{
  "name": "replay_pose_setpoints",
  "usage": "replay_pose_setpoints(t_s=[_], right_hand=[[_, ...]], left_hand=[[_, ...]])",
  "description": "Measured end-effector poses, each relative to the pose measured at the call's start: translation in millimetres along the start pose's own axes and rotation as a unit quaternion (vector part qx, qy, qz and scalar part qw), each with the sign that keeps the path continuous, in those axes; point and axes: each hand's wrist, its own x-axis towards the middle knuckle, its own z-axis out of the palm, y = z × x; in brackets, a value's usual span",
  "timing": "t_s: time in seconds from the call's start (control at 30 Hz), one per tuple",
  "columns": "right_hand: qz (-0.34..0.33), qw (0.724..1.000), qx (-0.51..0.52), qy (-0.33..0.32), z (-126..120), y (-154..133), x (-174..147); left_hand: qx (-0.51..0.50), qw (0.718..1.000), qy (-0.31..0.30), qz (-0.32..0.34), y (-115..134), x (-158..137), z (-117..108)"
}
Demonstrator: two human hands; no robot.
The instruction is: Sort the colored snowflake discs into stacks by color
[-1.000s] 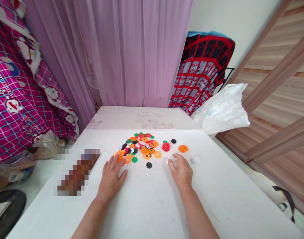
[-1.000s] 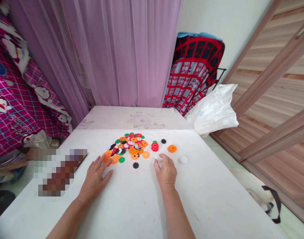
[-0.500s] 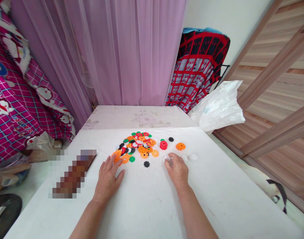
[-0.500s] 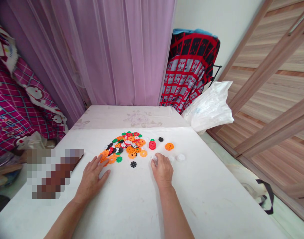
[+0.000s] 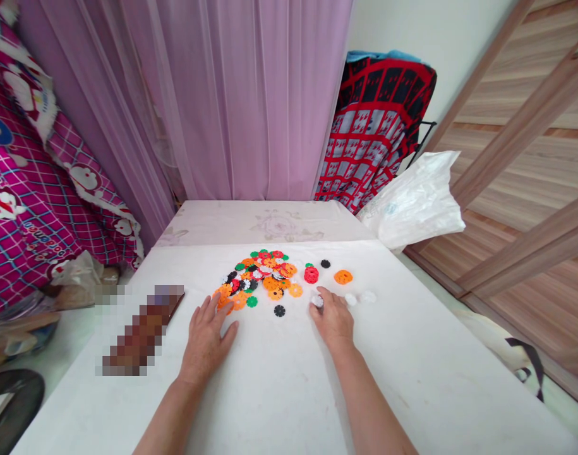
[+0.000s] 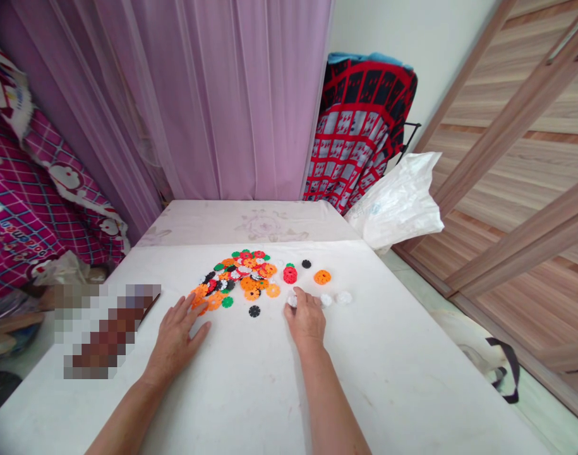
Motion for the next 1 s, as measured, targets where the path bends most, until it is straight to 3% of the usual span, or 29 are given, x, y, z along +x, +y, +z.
replay_pose_setpoints(t_s=[0.37,0.53,0.7,0.83,1.0], right_hand=[[0.019,0.999,-0.036,0.014,0.1,4.2,-4.3],[0.007,0.999,-0.017,0.039,-13.6,-1.2,-3.6],[-0.081,0.994,0.043,0.066,-24.3,-34.9,15.7],[-0.173,0.982,0.077,0.016,-9.1,-77.9,48.1],[-0.231,0.97,0.045,-0.058,19.7,-110.7,76.8]], left_hand=[[0.013,1.0,0.002,0.011,-1.5,-0.4,0.1],[0.01,1.0,-0.002,0.006,-0.4,0.6,1.1],[0.007,1.0,0.001,-0.001,1.4,1.9,1.9],[0.001,1.0,0.004,-0.001,2.2,2.6,1.4],[0.0,1.0,0.002,-0.004,3.3,3.0,0.2]])
